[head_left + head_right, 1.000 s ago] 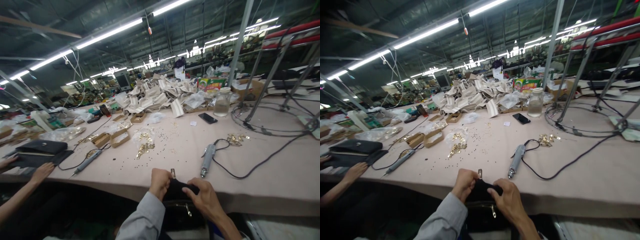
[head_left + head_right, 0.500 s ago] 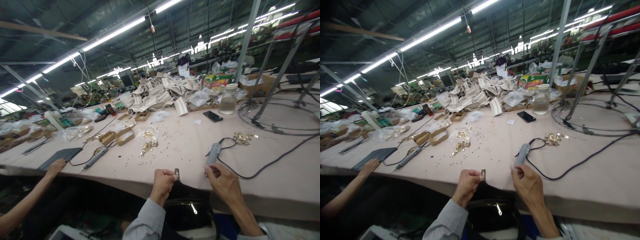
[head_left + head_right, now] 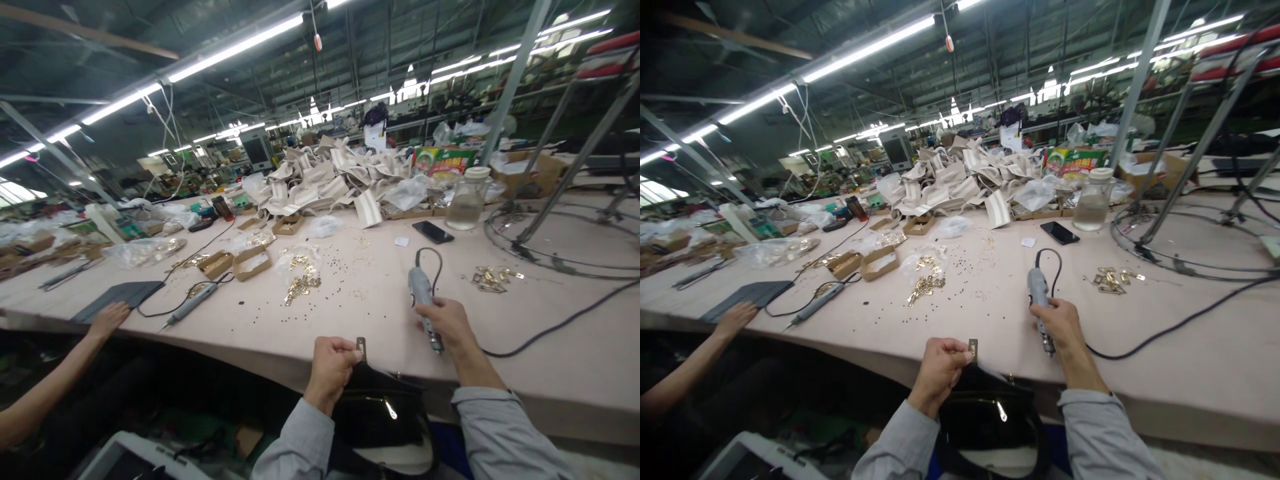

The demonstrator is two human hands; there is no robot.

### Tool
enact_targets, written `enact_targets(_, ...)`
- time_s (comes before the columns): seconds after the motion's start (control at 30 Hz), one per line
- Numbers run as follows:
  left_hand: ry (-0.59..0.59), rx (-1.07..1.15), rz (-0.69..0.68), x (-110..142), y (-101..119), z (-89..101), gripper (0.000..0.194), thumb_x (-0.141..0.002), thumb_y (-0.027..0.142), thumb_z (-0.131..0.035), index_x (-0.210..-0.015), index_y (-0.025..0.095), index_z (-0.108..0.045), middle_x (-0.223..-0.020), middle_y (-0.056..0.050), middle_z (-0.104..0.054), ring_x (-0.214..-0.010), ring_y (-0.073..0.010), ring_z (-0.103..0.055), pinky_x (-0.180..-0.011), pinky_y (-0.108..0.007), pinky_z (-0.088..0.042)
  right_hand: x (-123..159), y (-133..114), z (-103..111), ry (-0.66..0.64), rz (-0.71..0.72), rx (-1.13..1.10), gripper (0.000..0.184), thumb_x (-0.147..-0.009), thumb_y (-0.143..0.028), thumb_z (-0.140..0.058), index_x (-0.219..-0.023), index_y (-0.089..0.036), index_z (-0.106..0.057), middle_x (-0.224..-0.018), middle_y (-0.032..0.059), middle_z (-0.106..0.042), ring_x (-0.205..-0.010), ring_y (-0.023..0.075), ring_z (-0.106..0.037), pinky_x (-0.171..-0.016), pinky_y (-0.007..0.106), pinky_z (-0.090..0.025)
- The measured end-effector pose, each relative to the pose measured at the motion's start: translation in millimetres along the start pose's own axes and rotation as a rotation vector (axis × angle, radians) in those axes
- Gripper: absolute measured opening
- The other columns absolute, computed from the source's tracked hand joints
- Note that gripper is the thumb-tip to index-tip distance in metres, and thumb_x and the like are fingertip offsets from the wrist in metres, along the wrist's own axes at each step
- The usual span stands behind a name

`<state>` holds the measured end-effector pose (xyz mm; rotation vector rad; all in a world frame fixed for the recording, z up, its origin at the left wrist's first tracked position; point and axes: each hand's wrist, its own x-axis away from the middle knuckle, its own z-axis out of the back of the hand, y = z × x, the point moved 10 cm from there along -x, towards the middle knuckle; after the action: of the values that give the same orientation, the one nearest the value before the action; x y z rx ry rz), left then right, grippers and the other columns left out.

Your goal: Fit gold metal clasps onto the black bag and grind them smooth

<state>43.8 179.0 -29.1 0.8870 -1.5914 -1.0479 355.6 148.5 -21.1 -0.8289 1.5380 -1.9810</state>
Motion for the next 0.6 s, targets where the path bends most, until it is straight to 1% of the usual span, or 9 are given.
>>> enact_targets(0.07,0.000,0.005,0.007,0.0,-0.8,0.6,0.038,-0.049,0.034,-0.095,-0.061,0.012,-0.067,-0.043,0.003,-0.053,-0.030,-0.0048,-0.034,-0.033,-0.021,-0.018,7.2,-1.8,-11.0,-0.114,-0.021,-0.202,0.038,-0.057,-0.035,-0.078,-0.088,-0.016,-0.067,-0.072,0.0065,-0.066,-0.060,0.0234,-0.063,-0.054,0.038,-0.059)
enact_targets(0.1,0.001,0.005,0.009,0.2,-0.9,1.2,0.039,-0.049,0.034,-0.095,-0.061,0.012,-0.067,-0.042,0.003,-0.053,-0.030,-0.0046,-0.034,-0.033,-0.020,-0.018,11.8,-4.4,-14.4,-0.155,-0.035,-0.289,0.038,-0.055,-0.032,-0.077,-0.088,-0.016,-0.067,-0.074,0.0054,-0.066,-0.060,0.0213,-0.062,-0.053,0.036,-0.059)
enact_targets(0.2,-0.012,0.012,0.022,1.9,-2.7,2.0,0.038,-0.049,0.034,-0.096,-0.063,0.011,-0.068,-0.042,0.004,-0.052,-0.031,-0.0044,-0.034,-0.034,-0.020,-0.018,25.8,-19.5,-18.7,-0.244,-0.057,-0.505,0.038,-0.053,-0.024,-0.075,-0.090,-0.016,-0.067,-0.089,0.0082,-0.070,-0.074,0.0217,-0.067,-0.054,0.031,-0.059)
enact_targets(0.27,-0.029,0.025,0.040,3.9,-6.7,2.6,0.038,-0.049,0.033,-0.096,-0.063,0.011,-0.068,-0.042,0.003,-0.052,-0.030,-0.0045,-0.034,-0.034,-0.020,-0.018,35.5,-29.3,-21.8,-0.313,-0.111,-0.704,0.035,-0.059,-0.021,-0.079,-0.093,-0.016,-0.069,-0.100,0.0109,-0.072,-0.086,0.0244,-0.070,-0.055,0.029,-0.059)
enact_targets(0.33,-0.037,0.032,0.059,6.5,-12.0,4.2,0.038,-0.049,0.034,-0.096,-0.062,0.011,-0.068,-0.042,0.003,-0.053,-0.030,-0.0048,-0.034,-0.033,-0.020,-0.018,45.0,-37.3,-23.9,-0.355,-0.167,-0.883,0.033,-0.066,-0.020,-0.084,-0.096,-0.016,-0.070,-0.105,0.0104,-0.072,-0.092,0.0250,-0.070,-0.054,0.026,-0.059)
enact_targets(0.4,-0.031,0.034,0.072,9.0,-16.3,6.2,0.038,-0.048,0.034,-0.095,-0.062,0.011,-0.069,-0.043,0.002,-0.054,-0.031,-0.0049,-0.034,-0.033,-0.020,-0.018,53.0,-43.0,-23.8,-0.341,-0.180,-0.955,0.032,-0.070,-0.021,-0.088,-0.096,-0.017,-0.070,-0.101,0.0064,-0.070,-0.089,0.0217,-0.069,-0.055,0.024,-0.058)
enact_targets(0.47,-0.030,0.041,0.078,11.0,-18.5,6.3,0.037,-0.049,0.033,-0.095,-0.063,0.010,-0.069,-0.043,0.002,-0.054,-0.031,-0.0048,-0.034,-0.033,-0.020,-0.018,61.0,-48.4,-25.6,-0.298,-0.152,-0.978,0.034,-0.069,-0.022,-0.093,-0.093,-0.018,-0.068,-0.093,0.0018,-0.067,-0.080,0.0167,-0.065,-0.054,0.021,-0.056)
enact_targets(0.53,-0.029,0.048,0.082,12.3,-18.7,5.5,0.036,-0.049,0.032,-0.095,-0.062,0.011,-0.069,-0.043,0.002,-0.054,-0.030,-0.0047,-0.034,-0.033,-0.020,-0.017,70.6,-55.3,-32.3,-0.262,-0.106,-0.995,0.038,-0.068,-0.022,-0.096,-0.091,-0.018,-0.067,-0.087,-0.0009,-0.064,-0.074,0.0133,-0.061,-0.054,0.019,-0.054)
enact_targets(0.6,-0.022,0.046,0.091,13.0,-18.3,4.7,0.036,-0.049,0.032,-0.095,-0.060,0.011,-0.068,-0.042,0.002,-0.053,-0.030,-0.0044,-0.033,-0.033,-0.020,-0.017,81.9,-65.1,-41.9,-0.235,-0.035,-0.990,0.039,-0.068,-0.025,-0.097,-0.091,-0.018,-0.066,-0.084,-0.0012,-0.063,-0.070,0.0125,-0.059,-0.054,0.019,-0.052)
